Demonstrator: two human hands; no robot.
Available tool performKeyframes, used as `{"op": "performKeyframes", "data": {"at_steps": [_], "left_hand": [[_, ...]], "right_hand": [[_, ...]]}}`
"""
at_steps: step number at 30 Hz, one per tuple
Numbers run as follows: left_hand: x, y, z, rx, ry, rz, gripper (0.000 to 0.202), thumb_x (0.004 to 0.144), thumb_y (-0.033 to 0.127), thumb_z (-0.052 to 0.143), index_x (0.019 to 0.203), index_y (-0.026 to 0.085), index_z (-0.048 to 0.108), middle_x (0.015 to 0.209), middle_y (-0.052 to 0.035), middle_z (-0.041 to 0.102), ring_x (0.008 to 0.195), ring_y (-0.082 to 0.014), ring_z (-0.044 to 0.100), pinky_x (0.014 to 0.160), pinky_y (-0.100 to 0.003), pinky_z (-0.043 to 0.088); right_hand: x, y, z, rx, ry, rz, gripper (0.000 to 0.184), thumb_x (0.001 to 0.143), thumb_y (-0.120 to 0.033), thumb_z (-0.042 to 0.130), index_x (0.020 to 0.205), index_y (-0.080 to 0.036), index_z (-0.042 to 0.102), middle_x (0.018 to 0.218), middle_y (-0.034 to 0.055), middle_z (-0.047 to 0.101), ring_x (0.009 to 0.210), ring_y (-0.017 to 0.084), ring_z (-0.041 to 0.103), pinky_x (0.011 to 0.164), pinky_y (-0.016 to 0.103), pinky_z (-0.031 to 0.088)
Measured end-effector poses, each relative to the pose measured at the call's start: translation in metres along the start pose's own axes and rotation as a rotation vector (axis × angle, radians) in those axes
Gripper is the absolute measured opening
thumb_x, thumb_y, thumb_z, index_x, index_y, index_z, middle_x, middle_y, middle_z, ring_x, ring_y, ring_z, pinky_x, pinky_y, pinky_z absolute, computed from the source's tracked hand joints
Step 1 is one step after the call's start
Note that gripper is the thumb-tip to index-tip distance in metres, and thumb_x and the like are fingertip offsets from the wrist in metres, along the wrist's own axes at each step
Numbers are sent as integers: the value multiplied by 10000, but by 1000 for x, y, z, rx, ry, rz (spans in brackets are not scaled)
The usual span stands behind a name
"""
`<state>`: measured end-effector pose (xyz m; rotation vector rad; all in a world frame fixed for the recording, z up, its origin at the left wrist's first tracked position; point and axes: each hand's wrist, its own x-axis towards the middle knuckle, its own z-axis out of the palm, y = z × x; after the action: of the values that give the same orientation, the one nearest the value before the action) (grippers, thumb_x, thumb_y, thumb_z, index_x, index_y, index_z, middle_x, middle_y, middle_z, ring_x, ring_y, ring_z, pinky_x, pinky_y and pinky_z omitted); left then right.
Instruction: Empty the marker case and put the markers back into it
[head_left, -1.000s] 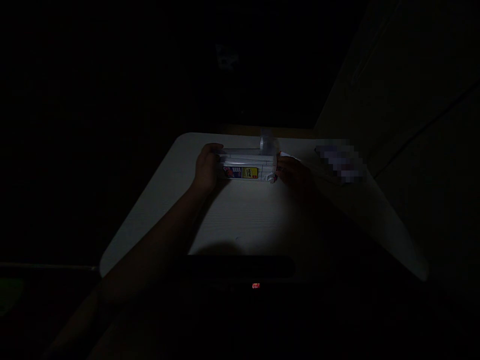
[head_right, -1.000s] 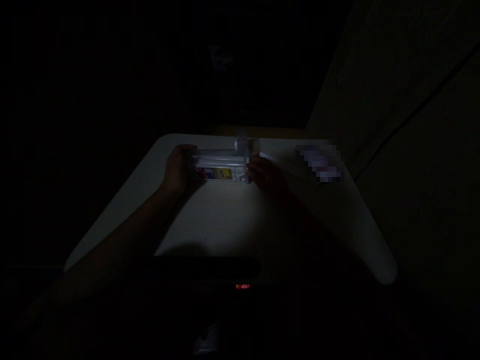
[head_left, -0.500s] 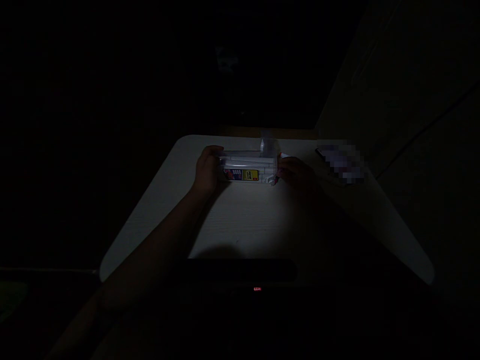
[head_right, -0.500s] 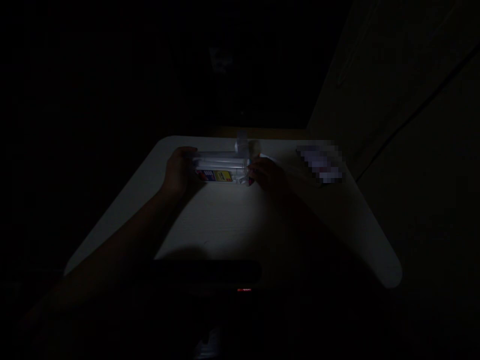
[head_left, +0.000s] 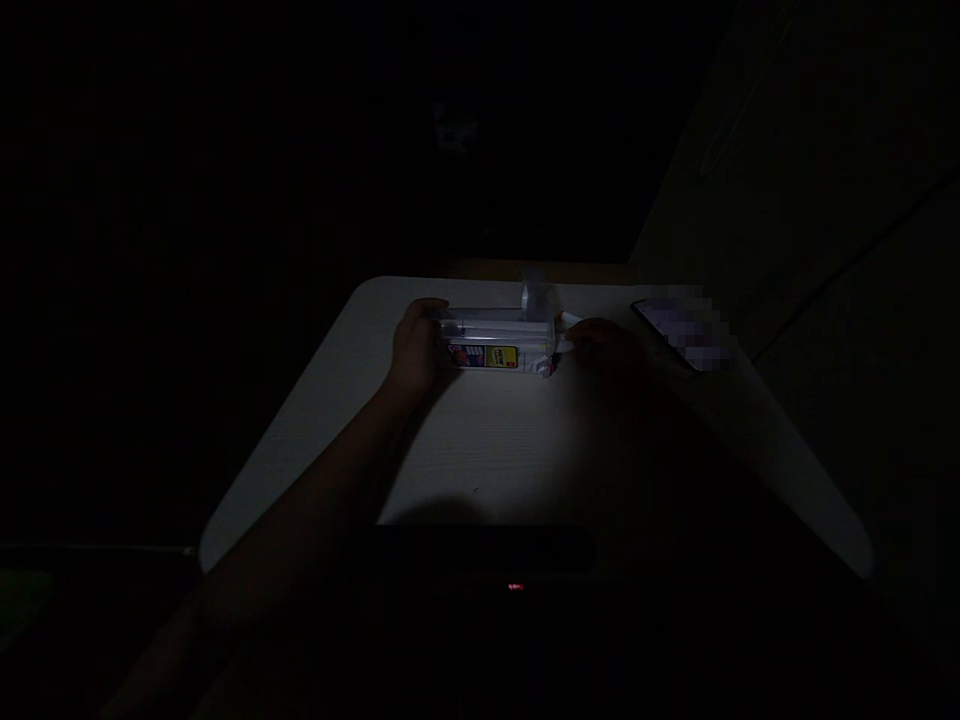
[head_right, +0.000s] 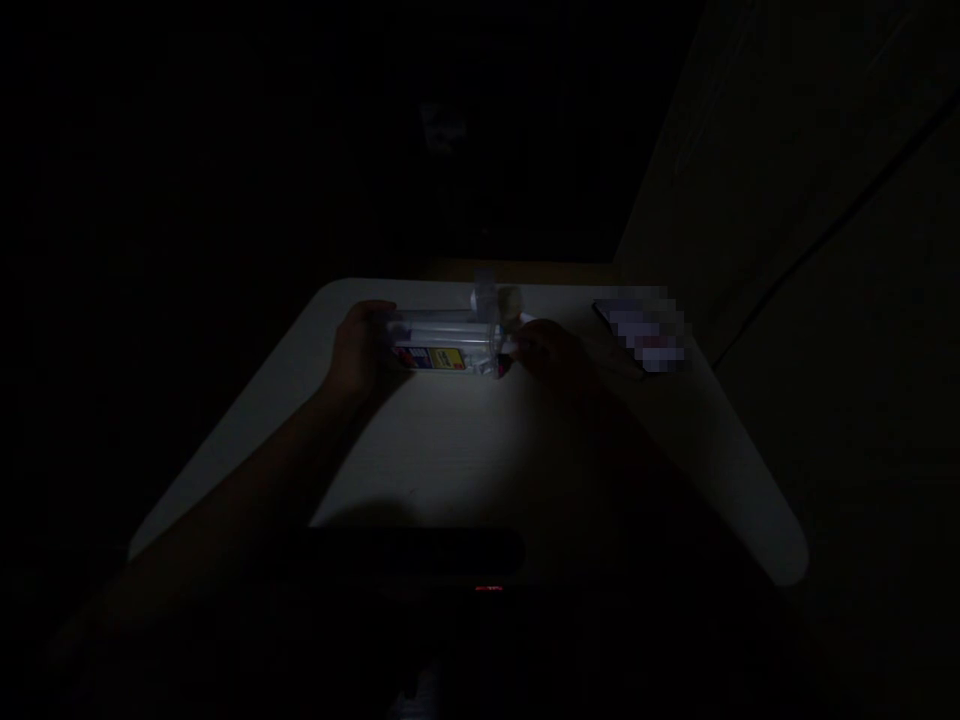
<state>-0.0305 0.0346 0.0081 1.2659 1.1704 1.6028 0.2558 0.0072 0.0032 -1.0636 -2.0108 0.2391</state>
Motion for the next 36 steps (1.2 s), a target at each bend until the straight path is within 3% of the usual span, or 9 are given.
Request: {"op": "performKeyframes", "data": {"at_steps": [3, 8, 13, 16, 19, 25, 30, 36], "left_hand": [[0, -1, 0, 3, 8, -7, 229, 693, 289, 511, 875, 227, 634, 745, -23, 582, 619, -160, 521, 487, -243, 431], [1, -2, -1, 23, -5, 28, 240, 688, 290, 501, 879, 232, 633, 783, -19, 588, 658, -162, 531, 508, -240, 436], [-1, 3, 1, 17, 9, 19, 200, 682, 274, 508, 840, 234, 624, 735, -22, 582, 633, -160, 509, 493, -234, 431], [-1, 4, 2, 2, 1, -4, 193, 692, 276, 507, 844, 233, 618, 747, -24, 577, 624, -161, 514, 476, -243, 425], [-1, 3, 1, 3, -6, -14, 214, 691, 277, 509, 868, 231, 620, 768, -25, 573, 625, -164, 520, 471, -252, 419], [-1, 1, 0, 22, -12, 30, 195, 696, 301, 520, 853, 224, 609, 772, -34, 578, 627, -164, 523, 504, -266, 422], [-1, 2, 0, 22, -10, 18, 187, 694, 294, 515, 846, 226, 600, 749, -30, 564, 616, -168, 522, 496, -270, 421], [-2, 4, 1, 2, 0, 11, 220, 670, 270, 519, 859, 222, 620, 756, -22, 583, 626, -155, 515, 486, -241, 428]], "right_hand": [[1, 0, 0, -16, 4, 46, 253, 814, -404, 647, 966, -213, 711, 988, 58, 706, 890, 183, 674, 822, 337, 555], [2, 6, 0, 23, -15, -2, 334, 801, -485, 660, 992, -217, 720, 1061, 81, 708, 974, 211, 678, 851, 347, 555], [1, 6, -10, -13, -31, 120, 345, 784, -424, 691, 1040, -192, 701, 1051, 88, 715, 923, 219, 689, 811, 364, 568], [2, 2, -8, -6, -37, 57, 369, 769, -414, 706, 1076, -210, 696, 1126, 87, 702, 1033, 235, 673, 893, 383, 555], [3, -1, -6, 0, -80, 7, 277, 808, -399, 667, 1020, -226, 708, 1110, 74, 707, 1061, 232, 667, 934, 388, 538], [3, -10, -18, -78, -80, 125, 219, 765, -343, 699, 939, -210, 685, 1005, 66, 719, 917, 223, 683, 805, 369, 556], [7, -20, -10, -156, -148, 50, 244, 743, -302, 712, 956, -194, 665, 1041, 89, 723, 942, 258, 681, 850, 419, 533], [7, -25, -17, -241, -163, 93, 250, 744, -237, 694, 985, -173, 677, 1055, 109, 722, 971, 289, 683, 869, 440, 524]]}}
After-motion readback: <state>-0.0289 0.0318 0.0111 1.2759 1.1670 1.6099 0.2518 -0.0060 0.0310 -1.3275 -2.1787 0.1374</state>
